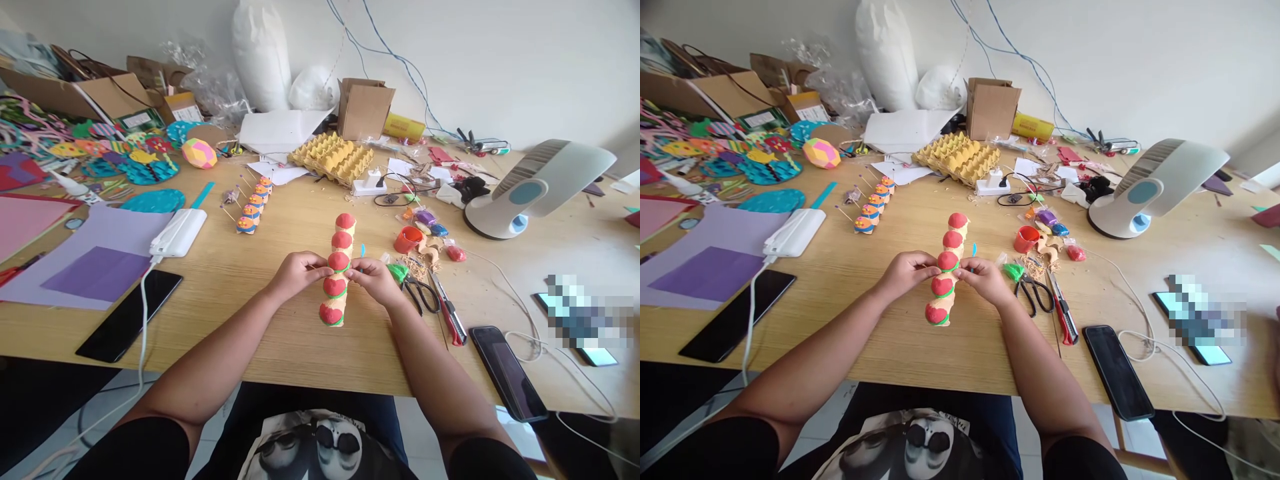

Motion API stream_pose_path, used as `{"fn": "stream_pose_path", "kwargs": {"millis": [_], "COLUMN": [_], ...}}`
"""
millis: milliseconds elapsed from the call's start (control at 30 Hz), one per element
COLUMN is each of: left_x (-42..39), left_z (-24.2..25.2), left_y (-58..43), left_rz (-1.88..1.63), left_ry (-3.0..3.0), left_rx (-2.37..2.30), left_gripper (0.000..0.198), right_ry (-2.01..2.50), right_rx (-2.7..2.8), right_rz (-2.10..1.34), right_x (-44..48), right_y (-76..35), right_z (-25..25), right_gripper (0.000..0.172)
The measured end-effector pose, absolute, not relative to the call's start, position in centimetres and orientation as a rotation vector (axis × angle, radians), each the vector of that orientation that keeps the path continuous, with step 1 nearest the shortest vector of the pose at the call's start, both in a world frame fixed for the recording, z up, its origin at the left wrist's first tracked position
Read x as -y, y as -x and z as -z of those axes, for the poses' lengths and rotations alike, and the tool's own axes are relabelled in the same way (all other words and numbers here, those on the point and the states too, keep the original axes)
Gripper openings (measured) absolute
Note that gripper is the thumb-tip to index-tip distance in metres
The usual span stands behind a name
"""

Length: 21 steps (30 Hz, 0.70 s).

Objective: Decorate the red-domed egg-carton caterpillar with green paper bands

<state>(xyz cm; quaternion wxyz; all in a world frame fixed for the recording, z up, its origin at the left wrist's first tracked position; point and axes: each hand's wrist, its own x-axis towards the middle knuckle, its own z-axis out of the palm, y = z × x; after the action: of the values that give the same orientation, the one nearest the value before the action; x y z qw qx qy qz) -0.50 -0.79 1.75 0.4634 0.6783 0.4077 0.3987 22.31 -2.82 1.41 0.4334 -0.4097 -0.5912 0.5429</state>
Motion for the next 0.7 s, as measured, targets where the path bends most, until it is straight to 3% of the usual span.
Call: {"fn": "stream_pose_path", "kwargs": {"millis": [400, 700], "left_x": [0.8, 1.4], "left_z": [-1.9, -1.2], "left_y": [0.6, -0.6], "left_rz": [-0.996, -0.964], "left_ry": [-1.780, -1.244], "left_rx": [-1.007, -0.738], "left_gripper": [0.025, 0.034], "right_ry": [1.013, 0.995], "right_rx": [1.547, 1.362], "right_rz": [-1.355, -1.415], "right_x": [3.2, 3.1], "right_y": [-22.1, -22.2], "right_z": [-2.0, -1.3], "right_gripper": [0.033, 0.036]}}
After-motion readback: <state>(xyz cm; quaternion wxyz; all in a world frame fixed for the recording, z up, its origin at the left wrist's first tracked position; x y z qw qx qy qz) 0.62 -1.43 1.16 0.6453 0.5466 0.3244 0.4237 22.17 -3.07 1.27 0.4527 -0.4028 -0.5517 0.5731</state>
